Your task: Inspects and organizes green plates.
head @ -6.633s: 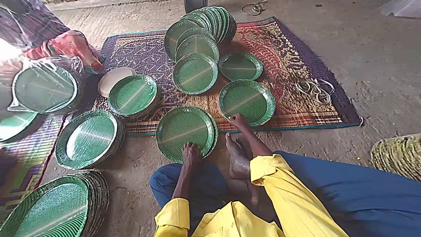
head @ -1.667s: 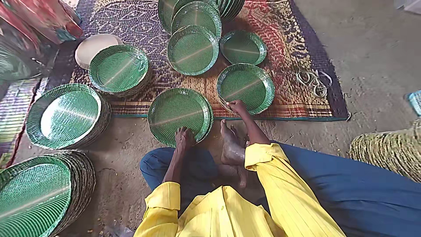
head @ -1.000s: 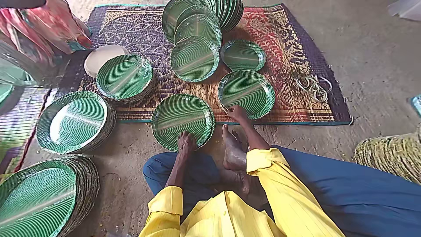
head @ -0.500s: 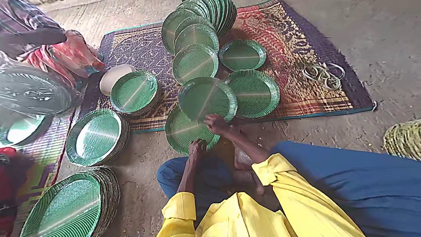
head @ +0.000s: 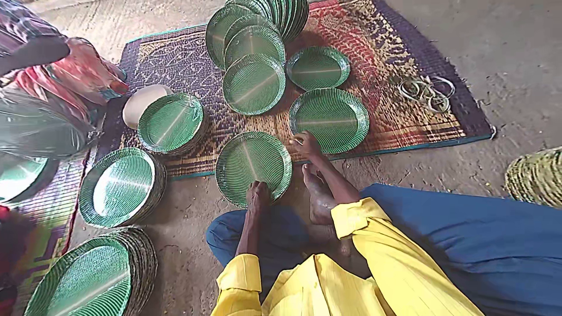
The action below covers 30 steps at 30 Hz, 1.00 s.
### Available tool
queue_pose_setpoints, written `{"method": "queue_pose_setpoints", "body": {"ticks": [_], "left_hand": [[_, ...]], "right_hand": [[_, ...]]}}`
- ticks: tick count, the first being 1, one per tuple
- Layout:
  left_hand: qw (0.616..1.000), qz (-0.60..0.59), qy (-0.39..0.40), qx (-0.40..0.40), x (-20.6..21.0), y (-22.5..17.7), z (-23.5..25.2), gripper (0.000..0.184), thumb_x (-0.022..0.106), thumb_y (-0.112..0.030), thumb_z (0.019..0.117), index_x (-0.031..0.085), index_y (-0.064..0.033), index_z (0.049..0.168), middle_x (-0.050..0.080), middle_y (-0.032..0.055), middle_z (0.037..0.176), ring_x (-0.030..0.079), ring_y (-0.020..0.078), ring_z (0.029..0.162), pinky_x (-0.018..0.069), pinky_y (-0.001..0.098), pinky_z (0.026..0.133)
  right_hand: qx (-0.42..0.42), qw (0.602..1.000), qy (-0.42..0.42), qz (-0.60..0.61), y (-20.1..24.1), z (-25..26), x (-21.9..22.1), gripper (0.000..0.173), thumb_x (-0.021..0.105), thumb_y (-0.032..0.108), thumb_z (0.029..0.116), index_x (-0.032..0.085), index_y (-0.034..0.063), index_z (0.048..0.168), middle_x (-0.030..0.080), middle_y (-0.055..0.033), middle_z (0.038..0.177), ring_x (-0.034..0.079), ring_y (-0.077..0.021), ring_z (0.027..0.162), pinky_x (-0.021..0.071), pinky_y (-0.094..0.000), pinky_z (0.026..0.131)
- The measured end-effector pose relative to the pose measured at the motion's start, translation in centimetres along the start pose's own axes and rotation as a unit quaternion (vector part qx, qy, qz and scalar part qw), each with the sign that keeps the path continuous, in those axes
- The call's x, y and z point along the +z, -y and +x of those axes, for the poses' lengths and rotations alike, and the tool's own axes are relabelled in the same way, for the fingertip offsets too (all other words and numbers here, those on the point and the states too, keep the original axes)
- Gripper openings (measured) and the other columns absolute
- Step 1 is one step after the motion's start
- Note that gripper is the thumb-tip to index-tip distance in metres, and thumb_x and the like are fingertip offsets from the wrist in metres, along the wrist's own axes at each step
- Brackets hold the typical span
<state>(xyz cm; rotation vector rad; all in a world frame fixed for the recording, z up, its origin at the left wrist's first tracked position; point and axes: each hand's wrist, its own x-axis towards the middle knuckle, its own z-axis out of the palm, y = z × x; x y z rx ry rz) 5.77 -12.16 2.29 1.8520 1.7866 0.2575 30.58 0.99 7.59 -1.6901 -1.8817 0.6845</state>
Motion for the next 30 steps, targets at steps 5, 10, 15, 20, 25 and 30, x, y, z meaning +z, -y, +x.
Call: {"method": "queue_pose_setpoints", "body": {"ticks": [5, 10, 15, 20, 25, 30], "left_hand": [[1.0, -0.015, -0.021, 0.011, 0.1, 0.2, 0.0, 0.034, 0.054, -0.025, 0.1025, 0.073, -0.0006, 0.117, 0.069, 0.0233, 0.119, 0.064, 0.039, 0.118, 0.0488, 0.0521, 0.105], [1.0, -0.016, -0.016, -0.001, 0.2, 0.3, -0.1, 0.034, 0.054, -0.025, 0.1019, 0.073, -0.0006, 0.117, 0.069, 0.0231, 0.12, 0.064, 0.038, 0.118, 0.0493, 0.0517, 0.104], [1.0, -0.019, 0.003, -0.019, 0.2, 0.1, 0.1, 0.036, 0.052, -0.027, 0.1037, 0.072, -0.0015, 0.12, 0.067, 0.023, 0.123, 0.063, 0.0369, 0.12, 0.0492, 0.0509, 0.105], [1.0, -0.025, -0.003, -0.017, 0.1, -0.1, -0.2, 0.035, 0.053, -0.025, 0.1031, 0.072, -0.0006, 0.12, 0.067, 0.0239, 0.122, 0.064, 0.0382, 0.119, 0.0496, 0.0518, 0.103], [0.951, -0.055, -0.268, 0.143, 1.3, 0.7, -0.6, 0.026, 0.059, -0.01, 0.0942, 0.076, 0.0044, 0.107, 0.073, 0.0235, 0.106, 0.071, 0.041, 0.1, 0.0546, 0.056, 0.09], [0.851, -0.016, -0.465, 0.245, 1.0, 0.0, -1.5, 0.02, 0.059, -0.011, 0.0939, 0.077, -0.0044, 0.099, 0.072, 0.0175, 0.101, 0.067, 0.0321, 0.101, 0.05, 0.045, 0.098]], "right_hand": [[0.116, 0.992, 0.028, -0.043, -4.2, -0.5, -1.2, 0.036, 0.072, 0.029, 0.0973, 0.072, -0.0015, 0.118, 0.067, -0.0281, 0.121, 0.064, -0.0448, 0.115, 0.0498, -0.0633, 0.098], [0.113, 0.992, 0.036, -0.039, -5.8, 0.0, -0.1, 0.033, 0.069, 0.028, 0.0989, 0.074, 0.0009, 0.118, 0.067, -0.0259, 0.12, 0.064, -0.0425, 0.115, 0.0498, -0.0607, 0.098], [0.118, 0.992, 0.032, -0.007, -6.9, 0.5, 0.0, 0.033, 0.06, 0.028, 0.1047, 0.073, 0.0014, 0.119, 0.067, -0.0251, 0.124, 0.064, -0.0423, 0.117, 0.0484, -0.0617, 0.101], [0.142, 0.99, -0.013, 0.0, -2.4, -1.7, -1.7, 0.034, 0.048, 0.019, 0.1101, 0.069, -0.0066, 0.118, 0.066, -0.03, 0.122, 0.063, -0.0459, 0.116, 0.0484, -0.0628, 0.1], [-0.093, 0.982, -0.165, -0.021, 0.3, -0.3, -0.1, 0.024, 0.055, 0.007, 0.1017, 0.073, -0.0084, 0.103, 0.069, -0.028, 0.106, 0.067, -0.0452, 0.104, 0.0519, -0.061, 0.091], [-0.279, 0.955, 0.101, 0.007, 6.0, -5.6, 5.5, 0.022, 0.056, 0.008, 0.1012, 0.074, -0.0041, 0.101, 0.072, -0.0223, 0.106, 0.067, -0.0395, 0.108, 0.0507, -0.0554, 0.098]]}}
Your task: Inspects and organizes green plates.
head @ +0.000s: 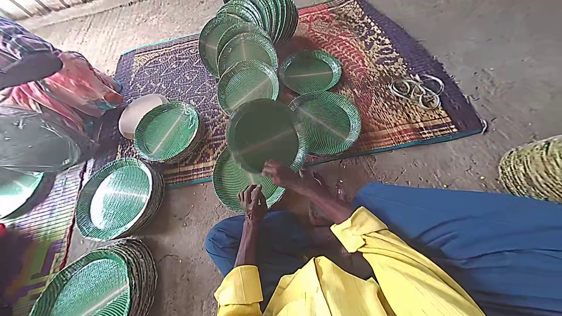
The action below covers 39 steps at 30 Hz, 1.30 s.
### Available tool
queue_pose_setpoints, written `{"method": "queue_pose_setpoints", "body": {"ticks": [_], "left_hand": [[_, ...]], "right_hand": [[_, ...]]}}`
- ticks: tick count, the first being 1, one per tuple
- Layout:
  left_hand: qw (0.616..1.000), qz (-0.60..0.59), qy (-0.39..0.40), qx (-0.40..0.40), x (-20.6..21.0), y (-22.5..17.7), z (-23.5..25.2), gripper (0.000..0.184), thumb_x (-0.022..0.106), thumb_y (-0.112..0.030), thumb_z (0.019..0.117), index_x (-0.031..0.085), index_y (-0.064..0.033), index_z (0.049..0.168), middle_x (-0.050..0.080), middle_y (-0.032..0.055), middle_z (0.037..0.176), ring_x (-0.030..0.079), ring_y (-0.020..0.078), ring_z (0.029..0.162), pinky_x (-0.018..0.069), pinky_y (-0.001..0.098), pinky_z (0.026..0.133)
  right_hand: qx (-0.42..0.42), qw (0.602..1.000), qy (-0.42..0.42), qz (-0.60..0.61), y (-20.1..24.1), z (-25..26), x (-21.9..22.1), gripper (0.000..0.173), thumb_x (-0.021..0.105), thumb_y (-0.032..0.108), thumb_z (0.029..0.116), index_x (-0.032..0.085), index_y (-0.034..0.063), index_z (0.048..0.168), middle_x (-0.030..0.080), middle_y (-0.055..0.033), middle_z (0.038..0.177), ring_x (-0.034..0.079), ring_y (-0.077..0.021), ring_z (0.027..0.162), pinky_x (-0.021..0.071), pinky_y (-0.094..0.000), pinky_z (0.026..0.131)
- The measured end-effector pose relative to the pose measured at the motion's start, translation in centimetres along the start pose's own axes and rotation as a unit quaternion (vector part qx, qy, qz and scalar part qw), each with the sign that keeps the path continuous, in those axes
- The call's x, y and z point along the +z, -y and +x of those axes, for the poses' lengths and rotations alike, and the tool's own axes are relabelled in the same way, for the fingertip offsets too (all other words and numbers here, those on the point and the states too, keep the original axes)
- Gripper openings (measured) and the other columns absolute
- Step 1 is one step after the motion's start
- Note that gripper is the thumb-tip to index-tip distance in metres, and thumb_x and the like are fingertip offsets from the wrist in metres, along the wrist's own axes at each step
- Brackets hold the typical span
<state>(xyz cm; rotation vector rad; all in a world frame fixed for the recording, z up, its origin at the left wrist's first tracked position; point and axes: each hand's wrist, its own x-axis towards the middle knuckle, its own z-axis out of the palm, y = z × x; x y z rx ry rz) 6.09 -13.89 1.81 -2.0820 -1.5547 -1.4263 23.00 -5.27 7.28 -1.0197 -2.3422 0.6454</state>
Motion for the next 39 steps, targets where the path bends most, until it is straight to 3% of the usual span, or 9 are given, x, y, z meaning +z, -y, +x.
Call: {"method": "queue_pose_setpoints", "body": {"ticks": [2, 5, 8, 10, 13, 16, 18, 23, 39], "left_hand": [[0.999, 0.014, 0.041, -0.013, -0.3, -0.2, -0.3, 0.024, 0.059, -0.014, 0.0928, 0.078, -0.0048, 0.104, 0.073, 0.019, 0.106, 0.067, 0.0364, 0.107, 0.0476, 0.0514, 0.102], [0.973, 0.022, 0.2, -0.114, -0.2, 0.5, -0.4, 0.031, 0.059, -0.016, 0.0935, 0.076, -0.0002, 0.115, 0.07, 0.024, 0.119, 0.065, 0.0457, 0.112, 0.0477, 0.0617, 0.099], [0.882, 0.056, 0.386, -0.265, -0.4, 0.6, 1.0, 0.038, 0.052, -0.027, 0.1035, 0.071, -0.0015, 0.125, 0.065, 0.0255, 0.131, 0.057, 0.0456, 0.127, 0.0423, 0.0603, 0.108], [0.848, 0.082, 0.434, -0.293, -0.1, 0.3, 1.9, 0.04, 0.051, -0.03, 0.1048, 0.07, -0.0019, 0.126, 0.064, 0.026, 0.13, 0.057, 0.0441, 0.128, 0.0429, 0.0592, 0.108], [0.828, 0.118, 0.449, -0.314, -0.3, 0.2, 2.1, 0.039, 0.051, -0.031, 0.1037, 0.07, -0.0045, 0.127, 0.067, 0.0232, 0.127, 0.062, 0.0394, 0.122, 0.0448, 0.0579, 0.105], [0.808, 0.126, 0.464, -0.341, -0.6, 0.1, 2.3, 0.04, 0.049, -0.031, 0.1049, 0.067, -0.0076, 0.133, 0.068, 0.0211, 0.126, 0.065, 0.0373, 0.12, 0.0464, 0.0576, 0.105], [0.804, 0.12, 0.463, -0.352, -0.6, 0.0, 2.4, 0.041, 0.048, -0.031, 0.1046, 0.066, -0.008, 0.134, 0.069, 0.0215, 0.127, 0.065, 0.0382, 0.12, 0.0462, 0.0586, 0.105], [0.803, 0.11, 0.468, -0.353, -0.4, -0.1, 2.4, 0.041, 0.049, -0.031, 0.1048, 0.065, -0.0084, 0.135, 0.069, 0.0207, 0.126, 0.065, 0.0382, 0.12, 0.0467, 0.0593, 0.104], [0.806, 0.08, 0.47, -0.351, -0.1, 0.1, 2.2, 0.042, 0.049, -0.032, 0.1049, 0.064, -0.008, 0.136, 0.07, 0.0196, 0.125, 0.067, 0.0388, 0.118, 0.0492, 0.0598, 0.101]], "right_hand": [[0.0, 0.986, 0.168, 0.018, 0.7, -1.9, 3.9, 0.021, 0.056, 0.007, 0.1014, 0.072, -0.0039, 0.109, 0.07, -0.0228, 0.117, 0.064, -0.0412, 0.116, 0.0462, -0.0585, 0.102], [0.014, 0.965, 0.26, 0.038, 1.4, -3.7, 4.9, 0.024, 0.062, 0.012, 0.1006, 0.071, -0.0048, 0.116, 0.068, -0.0249, 0.125, 0.061, -0.0428, 0.122, 0.0409, -0.0611, 0.108], [0.021, 0.979, 0.196, 0.046, -1.2, -2.4, 3.2, 0.033, 0.058, 0.023, 0.1045, 0.073, -0.0059, 0.107, 0.07, -0.0254, 0.114, 0.064, -0.0411, 0.116, 0.045, -0.0573, 0.105], [0.1, 0.992, 0.065, 0.047, -2.8, -1.0, -0.1, 0.034, 0.058, 0.025, 0.1046, 0.075, -0.0048, 0.105, 0.072, -0.0225, 0.11, 0.067, -0.0363, 0.111, 0.0491, -0.0525, 0.103], [0.243, 0.96, -0.138, 0.011, -5.7, -0.1, -3.8, 0.024, 0.066, 0.02, 0.101, 0.075, -0.0016, 0.107, 0.07, -0.0225, 0.11, 0.068, -0.0381, 0.103, 0.0544, -0.0571, 0.092], [0.371, 0.92, -0.115, -0.054, -9.8, -1.5, -5.6, 0.035, 0.068, 0.03, 0.0997, 0.072, 0.0024, 0.121, 0.065, -0.0253, 0.125, 0.062, -0.0426, 0.118, 0.0494, -0.0618, 0.097], [0.419, 0.901, -0.086, -0.069, -11.4, -2.6, -5.4, 0.038, 0.07, 0.031, 0.0978, 0.071, 0.0031, 0.125, 0.063, -0.0265, 0.13, 0.059, -0.0442, 0.125, 0.0477, -0.0628, 0.101], [0.413, 0.905, -0.083, -0.059, -12.2, -2.8, -5.1, 0.03, 0.065, 0.025, 0.1008, 0.074, 0.0036, 0.119, 0.066, -0.024, 0.128, 0.06, -0.0422, 0.125, 0.0469, -0.06, 0.103], [0.388, 0.917, -0.026, -0.092, -11.9, -2.3, -6.0, 0.028, 0.062, 0.024, 0.1025, 0.074, 0.0008, 0.114, 0.069, -0.0245, 0.119, 0.064, -0.043, 0.115, 0.0502, -0.0608, 0.096]]}}
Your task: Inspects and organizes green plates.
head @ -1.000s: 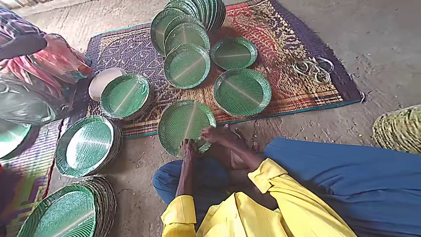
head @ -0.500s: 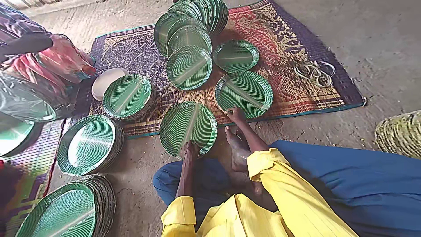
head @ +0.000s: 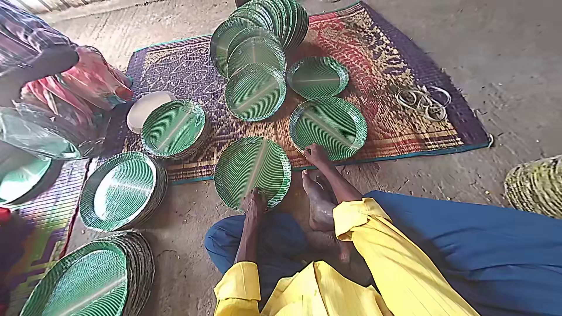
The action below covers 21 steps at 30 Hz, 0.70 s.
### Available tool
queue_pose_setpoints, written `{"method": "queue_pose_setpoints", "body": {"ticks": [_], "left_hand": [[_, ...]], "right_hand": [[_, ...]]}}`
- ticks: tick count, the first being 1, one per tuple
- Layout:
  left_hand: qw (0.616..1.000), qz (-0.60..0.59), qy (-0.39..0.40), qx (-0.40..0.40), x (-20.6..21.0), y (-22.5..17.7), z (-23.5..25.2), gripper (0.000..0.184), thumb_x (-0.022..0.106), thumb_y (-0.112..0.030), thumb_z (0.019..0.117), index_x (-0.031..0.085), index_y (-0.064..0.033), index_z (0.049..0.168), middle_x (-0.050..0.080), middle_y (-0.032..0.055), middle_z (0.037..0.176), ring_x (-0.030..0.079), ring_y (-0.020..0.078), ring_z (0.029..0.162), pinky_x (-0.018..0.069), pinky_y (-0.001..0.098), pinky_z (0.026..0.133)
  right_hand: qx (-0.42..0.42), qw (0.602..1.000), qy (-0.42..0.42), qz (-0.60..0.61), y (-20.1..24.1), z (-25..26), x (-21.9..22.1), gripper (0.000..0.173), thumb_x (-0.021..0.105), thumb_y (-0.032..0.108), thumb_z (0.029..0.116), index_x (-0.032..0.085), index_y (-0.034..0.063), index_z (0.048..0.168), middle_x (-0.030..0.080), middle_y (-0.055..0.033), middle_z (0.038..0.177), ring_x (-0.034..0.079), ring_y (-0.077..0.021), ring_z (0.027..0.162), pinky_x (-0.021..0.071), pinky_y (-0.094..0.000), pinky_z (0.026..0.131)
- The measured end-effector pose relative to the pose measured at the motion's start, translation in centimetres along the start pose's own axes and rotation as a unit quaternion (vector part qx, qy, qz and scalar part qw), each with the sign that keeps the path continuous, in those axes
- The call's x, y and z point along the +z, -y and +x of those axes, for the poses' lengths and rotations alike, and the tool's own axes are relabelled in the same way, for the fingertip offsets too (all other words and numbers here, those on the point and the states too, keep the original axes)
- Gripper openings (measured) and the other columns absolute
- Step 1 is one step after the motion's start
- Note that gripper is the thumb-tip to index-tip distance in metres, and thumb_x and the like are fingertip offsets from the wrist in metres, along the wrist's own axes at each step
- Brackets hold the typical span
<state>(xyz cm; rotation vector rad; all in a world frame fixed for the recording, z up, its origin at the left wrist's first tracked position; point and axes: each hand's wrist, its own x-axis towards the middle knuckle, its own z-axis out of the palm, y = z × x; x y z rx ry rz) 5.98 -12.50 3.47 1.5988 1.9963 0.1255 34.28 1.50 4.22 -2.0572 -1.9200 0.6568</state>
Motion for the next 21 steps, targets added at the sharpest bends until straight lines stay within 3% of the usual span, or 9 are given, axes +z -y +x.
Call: {"method": "queue_pose_setpoints", "body": {"ticks": [3, 7, 11, 14, 16, 17, 19, 21], "left_hand": [[1.0, -0.009, 0.006, 0.01, 0.2, -0.1, 0.1, 0.041, 0.048, -0.03, 0.1054, 0.065, -0.0061, 0.133, 0.07, 0.0196, 0.124, 0.066, 0.0363, 0.119, 0.0472, 0.0568, 0.104], [0.999, -0.031, 0.011, 0.001, 0.1, 0.1, 0.5, 0.04, 0.048, -0.029, 0.1038, 0.065, -0.0085, 0.134, 0.069, 0.0181, 0.128, 0.064, 0.0356, 0.123, 0.0453, 0.0578, 0.107], [0.999, -0.052, 0.016, 0.001, 0.1, 0.4, 0.6, 0.042, 0.048, -0.031, 0.1039, 0.065, -0.0073, 0.134, 0.069, 0.0188, 0.128, 0.063, 0.0362, 0.124, 0.0451, 0.0577, 0.107], [0.997, -0.075, 0.004, 0.023, 0.0, 0.5, 0.6, 0.042, 0.048, -0.032, 0.1051, 0.064, -0.0059, 0.134, 0.068, 0.0195, 0.129, 0.063, 0.0362, 0.124, 0.0449, 0.057, 0.108], [0.987, -0.112, -0.079, 0.088, 0.6, 0.7, 0.0, 0.04, 0.05, -0.026, 0.1046, 0.065, -0.0029, 0.134, 0.069, 0.0208, 0.126, 0.065, 0.0366, 0.121, 0.047, 0.0552, 0.106], [0.966, -0.131, -0.168, 0.144, 1.3, 0.9, -0.2, 0.035, 0.055, -0.019, 0.1011, 0.07, 0.0003, 0.127, 0.072, 0.0225, 0.117, 0.069, 0.038, 0.112, 0.0506, 0.0554, 0.101], [0.892, -0.139, -0.346, 0.254, 1.8, 1.0, -0.3, 0.026, 0.063, -0.008, 0.0906, 0.076, 0.002, 0.11, 0.076, 0.0199, 0.101, 0.074, 0.0356, 0.094, 0.0575, 0.0525, 0.088], [0.834, -0.124, -0.437, 0.313, 1.7, 1.1, -0.3, 0.023, 0.064, -0.006, 0.0858, 0.078, -0.0001, 0.102, 0.076, 0.016, 0.096, 0.073, 0.0294, 0.087, 0.0579, 0.045, 0.084]], "right_hand": [[-0.004, 1.0, 0.009, -0.022, 0.5, -0.2, -0.4, 0.028, 0.061, 0.021, 0.1013, 0.073, -0.0012, 0.112, 0.068, -0.0259, 0.115, 0.066, -0.0437, 0.11, 0.0513, -0.0613, 0.092], [0.01, 0.998, 0.03, -0.057, 1.3, -0.4, -1.1, 0.033, 0.055, 0.017, 0.102, 0.069, 0.0012, 0.127, 0.066, -0.0263, 0.128, 0.062, -0.0436, 0.122, 0.0475, -0.0606, 0.101], [0.03, 0.999, -0.029, 0.011, 1.2, -0.5, -1.4, 0.032, 0.051, 0.013, 0.1041, 0.069, -0.001, 0.127, 0.062, -0.0287, 0.135, 0.06, -0.0443, 0.127, 0.0435, -0.0605, 0.107], [-0.052, 0.991, -0.112, 0.053, 3.1, -0.7, -2.3, 0.031, 0.049, 0.008, 0.1037, 0.071, -0.0048, 0.121, 0.064, -0.0315, 0.127, 0.062, -0.0472, 0.12, 0.0453, -0.061, 0.104], [-0.172, 0.97, -0.158, 0.073, 5.5, -1.9, -2.6, 0.028, 0.051, 0.003, 0.1015, 0.072, -0.0084, 0.114, 0.067, -0.0337, 0.117, 0.065, -0.0502, 0.11, 0.048, -0.0634, 0.097], [-0.235, 0.955, -0.159, 0.086, 6.8, -2.7, -2.3, 0.027, 0.052, 0.002, 0.1002, 0.073, -0.0096, 0.112, 0.067, -0.0348, 0.114, 0.066, -0.0516, 0.107, 0.0482, -0.0653, 0.095], [-0.334, 0.931, -0.109, 0.094, 9.3, -4.6, -0.5, 0.027, 0.052, 0.0, 0.0972, 0.074, -0.0084, 0.109, 0.069, -0.0332, 0.11, 0.067, -0.051, 0.105, 0.0502, -0.0652, 0.094], [-0.395, 0.917, 0.008, 0.063, 10.7, -6.8, 2.7, 0.025, 0.053, -0.003, 0.095, 0.076, -0.0062, 0.107, 0.07, -0.0311, 0.11, 0.067, -0.0503, 0.106, 0.0515, -0.0647, 0.093]]}}
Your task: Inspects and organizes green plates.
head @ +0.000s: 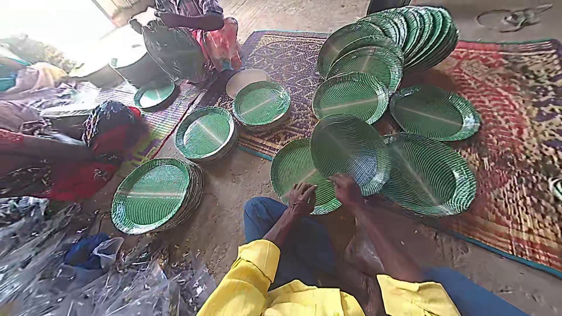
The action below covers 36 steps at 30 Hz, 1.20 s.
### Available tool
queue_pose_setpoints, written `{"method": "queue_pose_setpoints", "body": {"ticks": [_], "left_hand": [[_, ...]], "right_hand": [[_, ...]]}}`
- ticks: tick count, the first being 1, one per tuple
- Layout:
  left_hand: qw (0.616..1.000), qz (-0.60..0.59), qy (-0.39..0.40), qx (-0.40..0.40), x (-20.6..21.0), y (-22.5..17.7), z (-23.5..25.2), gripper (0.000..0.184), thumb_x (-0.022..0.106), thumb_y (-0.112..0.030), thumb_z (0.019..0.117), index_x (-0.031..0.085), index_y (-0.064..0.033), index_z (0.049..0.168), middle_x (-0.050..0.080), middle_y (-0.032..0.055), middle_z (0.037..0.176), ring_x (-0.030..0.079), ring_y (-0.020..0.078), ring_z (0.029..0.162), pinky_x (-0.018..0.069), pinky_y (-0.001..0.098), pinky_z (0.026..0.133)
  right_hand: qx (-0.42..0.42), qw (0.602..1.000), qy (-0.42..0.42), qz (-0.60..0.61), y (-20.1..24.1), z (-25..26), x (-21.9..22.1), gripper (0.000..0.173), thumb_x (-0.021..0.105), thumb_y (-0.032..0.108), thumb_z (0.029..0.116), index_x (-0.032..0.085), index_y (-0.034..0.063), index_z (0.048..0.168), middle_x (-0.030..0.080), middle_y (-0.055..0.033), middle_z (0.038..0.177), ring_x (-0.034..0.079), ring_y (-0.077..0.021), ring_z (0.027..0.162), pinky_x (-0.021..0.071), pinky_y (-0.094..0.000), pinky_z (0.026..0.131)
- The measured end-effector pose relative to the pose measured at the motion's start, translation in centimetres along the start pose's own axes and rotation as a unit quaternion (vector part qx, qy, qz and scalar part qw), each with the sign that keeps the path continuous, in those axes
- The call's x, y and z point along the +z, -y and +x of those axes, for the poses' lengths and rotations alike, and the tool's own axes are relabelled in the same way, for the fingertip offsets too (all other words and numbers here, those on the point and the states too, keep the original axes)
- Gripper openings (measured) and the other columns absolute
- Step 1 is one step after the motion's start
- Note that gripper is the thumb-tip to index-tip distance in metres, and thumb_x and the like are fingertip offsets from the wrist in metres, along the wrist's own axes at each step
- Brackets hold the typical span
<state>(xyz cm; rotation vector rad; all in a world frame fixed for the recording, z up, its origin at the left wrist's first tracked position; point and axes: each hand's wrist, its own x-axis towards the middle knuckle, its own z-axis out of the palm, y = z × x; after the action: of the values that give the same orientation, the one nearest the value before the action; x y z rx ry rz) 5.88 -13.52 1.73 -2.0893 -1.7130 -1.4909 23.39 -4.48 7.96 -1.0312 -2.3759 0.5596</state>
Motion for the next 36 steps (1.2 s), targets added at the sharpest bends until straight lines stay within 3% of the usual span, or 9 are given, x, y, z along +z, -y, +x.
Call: {"method": "queue_pose_setpoints", "body": {"ticks": [3, 5, 8, 10, 13, 15, 19, 26, 36], "left_hand": [[1.0, 0.008, 0.003, 0.008, -0.3, -0.2, -0.2, 0.022, 0.064, -0.01, 0.0862, 0.079, -0.0026, 0.101, 0.076, 0.0151, 0.099, 0.073, 0.0285, 0.092, 0.0555, 0.0447, 0.091], [0.995, 0.013, 0.084, -0.059, -0.4, 0.0, -0.2, 0.025, 0.065, -0.01, 0.0887, 0.077, -0.0006, 0.108, 0.075, 0.0186, 0.105, 0.072, 0.0341, 0.1, 0.0547, 0.0502, 0.094], [0.92, 0.024, 0.301, -0.25, -0.7, -0.1, 0.9, 0.038, 0.055, -0.022, 0.1007, 0.068, -0.0019, 0.13, 0.066, 0.0223, 0.13, 0.06, 0.0378, 0.127, 0.0444, 0.0532, 0.108], [0.875, 0.046, 0.375, -0.301, -0.3, 0.2, 1.9, 0.042, 0.05, -0.027, 0.1033, 0.064, -0.0031, 0.135, 0.061, 0.0219, 0.137, 0.056, 0.0367, 0.132, 0.0426, 0.0534, 0.11], [0.866, 0.065, 0.39, -0.305, -0.2, 0.2, 2.0, 0.042, 0.05, -0.028, 0.1032, 0.064, -0.0042, 0.134, 0.062, 0.0214, 0.135, 0.058, 0.036, 0.128, 0.0443, 0.0534, 0.107], [0.866, 0.059, 0.391, -0.307, -0.4, 0.1, 2.0, 0.042, 0.05, -0.028, 0.103, 0.065, -0.0042, 0.134, 0.062, 0.0213, 0.136, 0.058, 0.0358, 0.129, 0.0433, 0.0535, 0.108], [0.861, 0.048, 0.399, -0.312, -0.2, 0.2, 1.9, 0.04, 0.05, -0.028, 0.103, 0.066, -0.004, 0.131, 0.062, 0.0208, 0.135, 0.058, 0.0352, 0.128, 0.0439, 0.0531, 0.108], [0.854, 0.045, 0.418, -0.307, -0.2, 0.0, 1.9, 0.041, 0.049, -0.029, 0.1038, 0.066, -0.0045, 0.132, 0.063, 0.0214, 0.134, 0.059, 0.0356, 0.128, 0.0435, 0.0542, 0.108], [0.849, 0.03, 0.433, -0.301, -0.5, -0.1, 2.1, 0.039, 0.05, -0.028, 0.1045, 0.066, -0.0035, 0.13, 0.063, 0.0224, 0.133, 0.059, 0.0373, 0.126, 0.0435, 0.0565, 0.107]], "right_hand": [[0.004, 0.964, 0.264, -0.03, 1.8, -2.2, 4.6, 0.022, 0.056, 0.003, 0.0988, 0.074, -0.0041, 0.11, 0.069, -0.0251, 0.12, 0.062, -0.0437, 0.119, 0.0454, -0.0588, 0.104], [0.0, 0.944, 0.329, -0.032, 2.3, -3.0, 5.3, 0.025, 0.059, 0.007, 0.0984, 0.074, -0.0011, 0.117, 0.068, -0.0228, 0.128, 0.058, -0.0424, 0.128, 0.0388, -0.0591, 0.112], [0.02, 0.954, 0.3, -0.014, 0.2, -2.0, 3.2, 0.03, 0.07, 0.016, 0.0934, 0.074, 0.0014, 0.119, 0.068, -0.0236, 0.124, 0.06, -0.0434, 0.123, 0.0412, -0.0627, 0.105], [0.086, 0.969, 0.23, -0.024, -2.4, -0.8, 0.4, 0.034, 0.074, 0.024, 0.0941, 0.074, 0.0021, 0.121, 0.067, -0.0244, 0.125, 0.06, -0.0444, 0.122, 0.042, -0.0641, 0.105], [0.198, 0.979, 0.029, -0.047, -6.3, -0.5, -3.2, 0.032, 0.071, 0.023, 0.0967, 0.073, -0.0018, 0.117, 0.066, -0.0295, 0.123, 0.062, -0.0472, 0.119, 0.0457, -0.0645, 0.102], [0.27, 0.96, -0.032, -0.071, -8.3, -0.9, -4.6, 0.037, 0.07, 0.025, 0.0977, 0.071, -0.003, 0.122, 0.063, -0.032, 0.127, 0.06, -0.0484, 0.121, 0.0457, -0.0645, 0.101], [0.365, 0.927, -0.009, -0.088, -11.5, -3.6, -4.3, 0.047, 0.073, 0.029, 0.0972, 0.066, -0.0044, 0.13, 0.058, -0.0346, 0.135, 0.055, -0.0505, 0.129, 0.0417, -0.0646, 0.107], [0.381, 0.924, 0.001, -0.027, -12.1, -4.0, -4.5, 0.041, 0.069, 0.025, 0.1008, 0.066, -0.004, 0.13, 0.06, -0.0316, 0.135, 0.058, -0.047, 0.126, 0.0413, -0.0604, 0.109], [0.364, 0.931, -0.031, 0.019, -12.9, -4.4, -4.5, 0.039, 0.073, 0.021, 0.0978, 0.069, -0.0064, 0.124, 0.064, -0.0329, 0.128, 0.061, -0.046, 0.119, 0.0432, -0.059, 0.106]]}}
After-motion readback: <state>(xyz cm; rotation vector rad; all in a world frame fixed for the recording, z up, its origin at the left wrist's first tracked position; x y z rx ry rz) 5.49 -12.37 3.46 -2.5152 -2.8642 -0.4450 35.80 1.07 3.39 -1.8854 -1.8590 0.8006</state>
